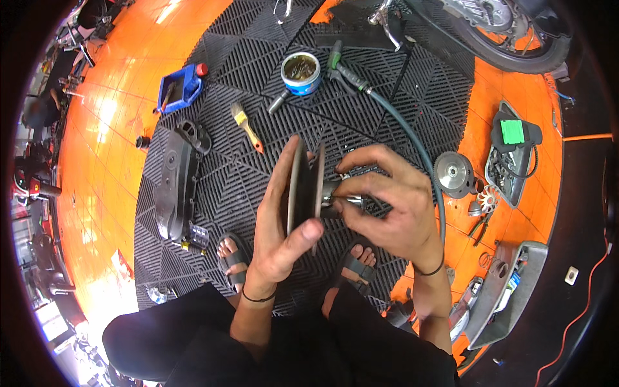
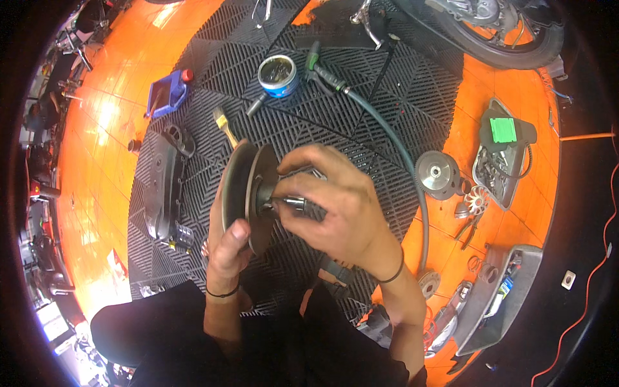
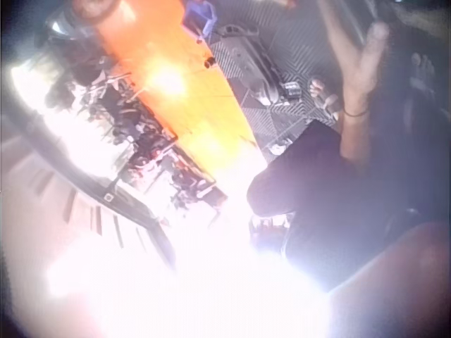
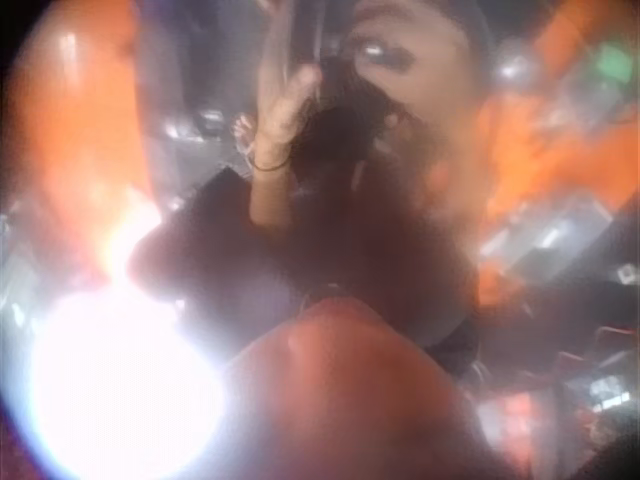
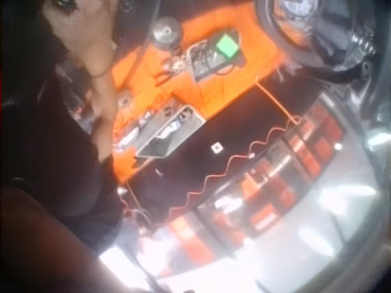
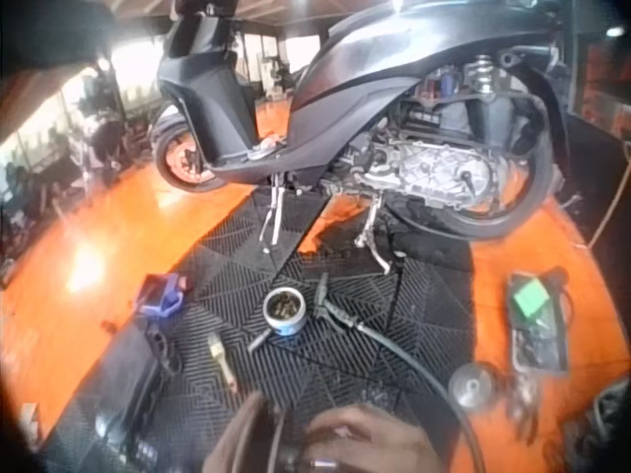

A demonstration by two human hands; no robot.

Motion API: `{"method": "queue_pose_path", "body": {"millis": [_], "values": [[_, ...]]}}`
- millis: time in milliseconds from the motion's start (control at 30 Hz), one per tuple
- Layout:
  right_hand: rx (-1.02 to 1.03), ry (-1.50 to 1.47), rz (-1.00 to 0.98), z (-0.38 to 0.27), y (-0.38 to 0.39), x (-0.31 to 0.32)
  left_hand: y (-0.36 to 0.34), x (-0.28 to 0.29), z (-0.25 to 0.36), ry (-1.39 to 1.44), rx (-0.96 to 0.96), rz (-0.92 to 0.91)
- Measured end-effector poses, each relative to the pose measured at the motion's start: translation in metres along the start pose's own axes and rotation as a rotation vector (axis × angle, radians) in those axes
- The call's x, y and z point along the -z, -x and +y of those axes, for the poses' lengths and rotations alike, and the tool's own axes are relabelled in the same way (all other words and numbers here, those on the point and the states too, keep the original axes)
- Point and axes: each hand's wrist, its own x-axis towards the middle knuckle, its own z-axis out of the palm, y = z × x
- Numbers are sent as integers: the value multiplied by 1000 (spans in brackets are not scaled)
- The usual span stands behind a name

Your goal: The person applies grease to a motorcycle clutch pulley assembly by hand and wipes the components with a cloth.

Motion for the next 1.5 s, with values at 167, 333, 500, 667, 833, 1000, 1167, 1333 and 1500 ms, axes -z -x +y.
{"method": "queue_pose_path", "body": {"millis": [167, 333, 500, 667, 833, 1000, 1167, 1333, 1500], "values": [[-50, -82, -133, 11, -5, 7, 8, -6, 1, 131, 193, 32], [-83, -99, -242, 12, -13, 13, 6, -10, 4, 170, 254, 35], [-67, -76, -284, 11, -20, 11, 5, -3, -3, 221, 229, 18], [-100, 26, -282, 5, -17, 9, 4, 2, -7, 156, 177, -7], [-13, 216, -225, 2, -10, 1, 1, -5, -6, 9, 164, 77], [52, 312, -129, 1, -1, -11, 1, 3, -18, -57, -2, 39], [61, 383, -8, -1, 7, -23, -3, 2, -19, -19, -45, 75], [61, 367, 55, -6, 10, -28, -4, 4, -18, -92, -157, 50], [76, 359, 54, -5, 11, -28, -3, 3, -19, -25, -124, 62]]}}
